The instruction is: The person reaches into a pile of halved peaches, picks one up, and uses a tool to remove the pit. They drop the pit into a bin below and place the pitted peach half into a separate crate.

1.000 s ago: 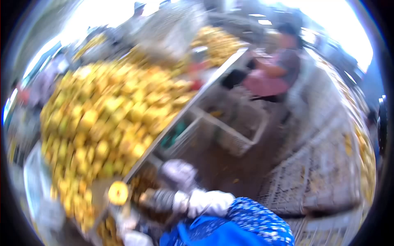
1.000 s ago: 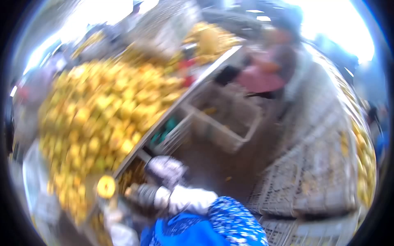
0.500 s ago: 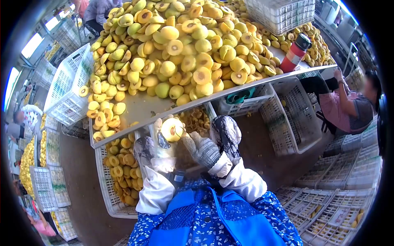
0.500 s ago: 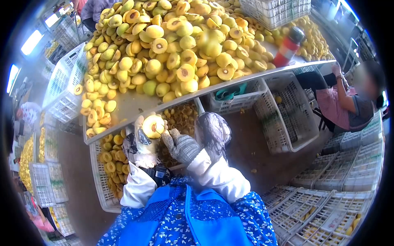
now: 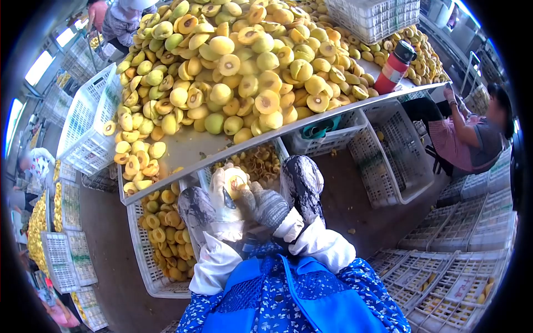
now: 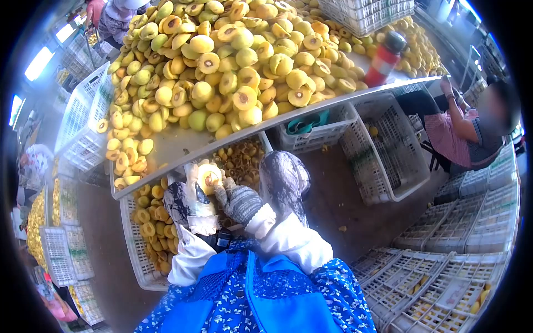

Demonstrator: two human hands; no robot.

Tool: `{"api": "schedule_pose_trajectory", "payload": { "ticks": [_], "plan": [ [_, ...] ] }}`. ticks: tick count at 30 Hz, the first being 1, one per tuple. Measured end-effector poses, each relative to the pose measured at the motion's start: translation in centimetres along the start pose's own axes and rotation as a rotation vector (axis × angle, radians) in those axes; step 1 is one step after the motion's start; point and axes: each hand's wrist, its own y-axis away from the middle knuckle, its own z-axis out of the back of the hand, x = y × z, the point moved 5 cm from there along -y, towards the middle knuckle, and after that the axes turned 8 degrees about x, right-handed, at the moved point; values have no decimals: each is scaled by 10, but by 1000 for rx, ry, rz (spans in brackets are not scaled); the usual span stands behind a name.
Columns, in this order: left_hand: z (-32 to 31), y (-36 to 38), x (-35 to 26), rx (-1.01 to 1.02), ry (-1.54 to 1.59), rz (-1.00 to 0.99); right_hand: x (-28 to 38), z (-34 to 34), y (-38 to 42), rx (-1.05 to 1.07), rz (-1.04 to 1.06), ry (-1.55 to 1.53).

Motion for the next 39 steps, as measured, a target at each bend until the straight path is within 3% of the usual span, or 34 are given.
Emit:
{"api": "schedule_pose_trajectory", "payload": {
  "ticks": [5,8,10,12,15,16,17,19,20,21,22,23,25,26,27,28,29,30,31,32,33,35,39],
  "plan": [
    [-3,1,-1,-55,-70,-74,-11,-4,-1,-30,122,-9],
    [-11,5,-4,-46,-71,-107,7,2,5,-159,329,-313],
    [-17,5,-5,-49,-60,-139,9,3,5,-47,208,-597],
    [-21,3,-5,-62,-30,-197,-5,-7,6,278,-203,-855],
    [-16,-3,0,-14,-109,-230,-6,-5,4,228,-73,-653],
    [-10,-6,2,-78,-179,-275,5,7,13,9,216,-358],
    [-11,-6,2,-74,-168,-305,-3,-3,2,11,341,-79],
    [-10,-8,-3,-78,-425,-461,-12,-11,3,-117,439,-70],
    [-18,-5,-6,-63,-393,-491,-13,-14,0,-156,477,-18],
    [-19,-5,-10,-46,-518,-579,-19,-17,-3,-71,352,-90],
    [-20,-4,-12,-58,-589,-638,-8,-10,1,-37,213,-355],
    [-20,-2,-12,-70,-659,-696,-13,-15,-2,-26,203,-477],
    [-7,-5,-1,-42,-622,-561,-23,-26,-7,-14,181,-724],
    [-2,-6,0,-55,-652,-588,-46,-41,-14,-17,228,-622],
    [-6,-2,-8,-81,-736,-632,-28,-31,-10,62,106,-653],
    [-5,-3,-9,-100,-706,-587,-20,-27,-8,90,158,-658],
    [-6,-3,-9,-30,-665,-528,-21,-32,-10,156,139,-814],
    [-22,-13,-9,48,-699,-521,-28,-48,-18,289,-187,-1457],
    [-9,-2,-13,8,-707,-551,-32,-54,-15,198,61,-1146],
    [-7,-3,-10,9,-550,-433,-30,-57,-11,186,152,-998],
    [-12,-1,-12,-5,-399,-260,-28,-52,-14,197,169,-952],
    [-10,-1,-10,73,-202,-216,-27,-48,-14,233,167,-932],
    [-15,-4,-9,238,-146,-41,-28,-43,-9,299,146,-943]
  ]
}}
